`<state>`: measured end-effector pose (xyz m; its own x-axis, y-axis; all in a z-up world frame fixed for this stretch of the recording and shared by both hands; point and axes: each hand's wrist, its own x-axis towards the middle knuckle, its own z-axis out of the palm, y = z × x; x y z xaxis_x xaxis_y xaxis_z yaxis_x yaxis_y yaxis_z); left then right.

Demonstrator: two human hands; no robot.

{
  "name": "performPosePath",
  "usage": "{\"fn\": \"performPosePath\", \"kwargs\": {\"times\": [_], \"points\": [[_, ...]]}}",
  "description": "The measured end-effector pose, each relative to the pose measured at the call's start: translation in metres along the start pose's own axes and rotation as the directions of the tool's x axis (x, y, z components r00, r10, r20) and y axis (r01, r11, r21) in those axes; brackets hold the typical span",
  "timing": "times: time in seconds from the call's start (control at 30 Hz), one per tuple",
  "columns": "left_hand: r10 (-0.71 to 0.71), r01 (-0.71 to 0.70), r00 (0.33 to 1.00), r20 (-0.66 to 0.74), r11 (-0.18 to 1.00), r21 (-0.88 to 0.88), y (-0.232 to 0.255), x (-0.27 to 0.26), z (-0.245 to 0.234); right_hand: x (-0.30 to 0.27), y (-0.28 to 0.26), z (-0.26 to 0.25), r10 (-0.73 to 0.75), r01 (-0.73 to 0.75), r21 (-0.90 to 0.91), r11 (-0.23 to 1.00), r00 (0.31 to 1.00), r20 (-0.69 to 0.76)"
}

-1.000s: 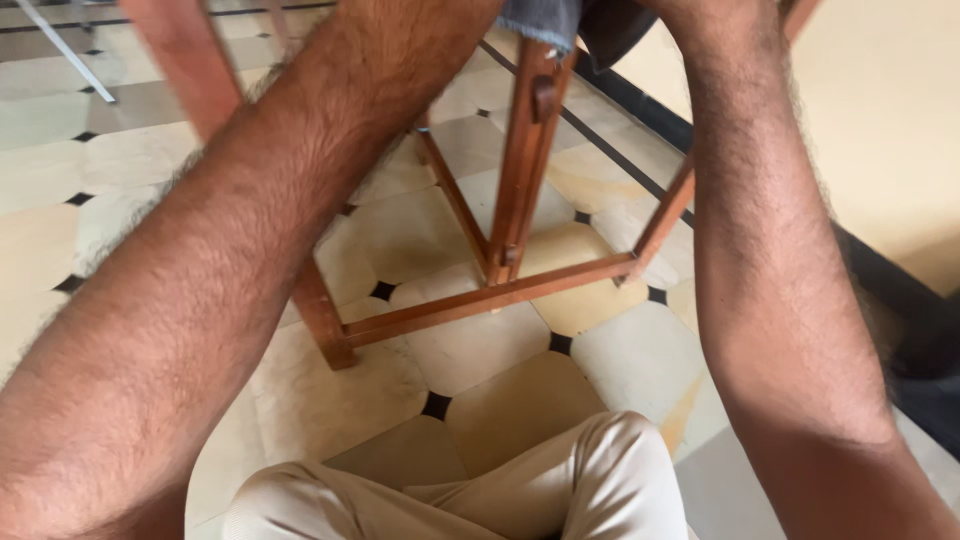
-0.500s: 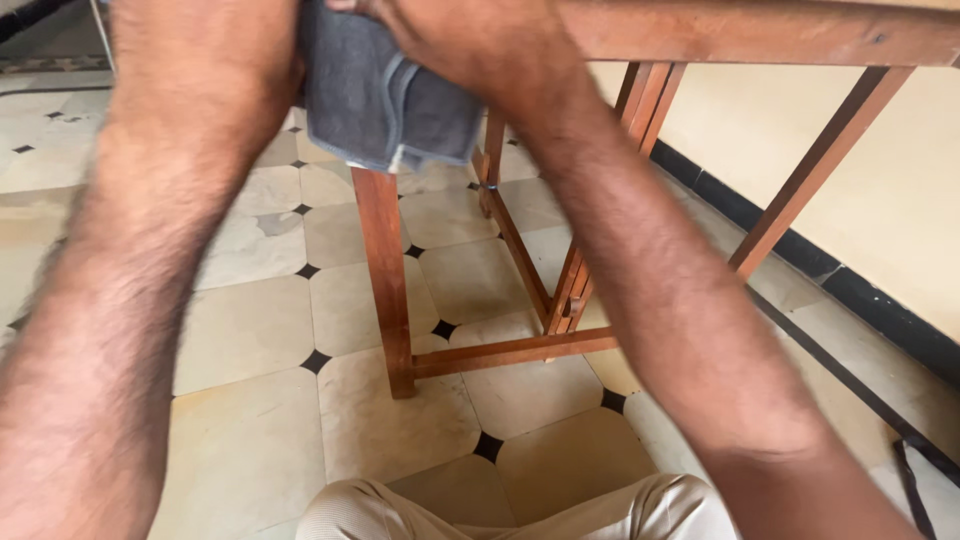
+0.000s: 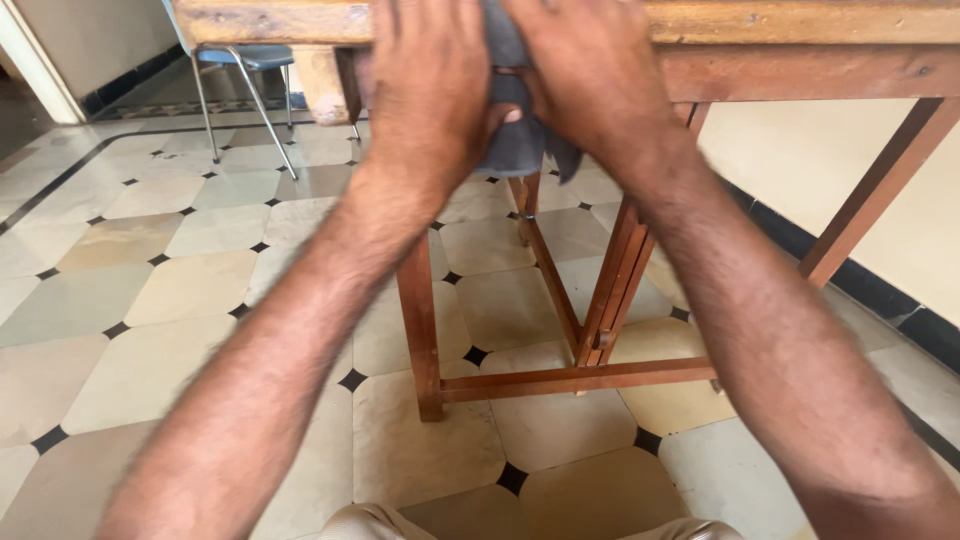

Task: The person wipes the wooden legs and frame of a table using a grey cloth. They systematically clean each leg and the horizontal supports, occasionally folding the cloth to use a clean side.

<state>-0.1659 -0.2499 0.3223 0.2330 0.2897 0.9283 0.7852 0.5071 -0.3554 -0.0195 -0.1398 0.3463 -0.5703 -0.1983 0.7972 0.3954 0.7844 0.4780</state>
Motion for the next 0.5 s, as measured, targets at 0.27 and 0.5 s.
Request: {"fn": "performPosePath", "kwargs": {"times": [0.27, 0.5], "points": [[-0.049, 0.050, 0.999, 0.024, 0.998, -0.033, 0.152, 0.071, 0.020, -0.079, 0.087, -0.048, 0.142, -0.132, -0.166, 0.977, 0.989, 0.049], [0.210, -0.052, 0.970, 0.123, 0.674, -0.737, 0.152, 0.120, 0.005, -0.105, 0.113, -0.093, 0.418, -0.402, -0.133, 0.906, 0.898, 0.135]]}}
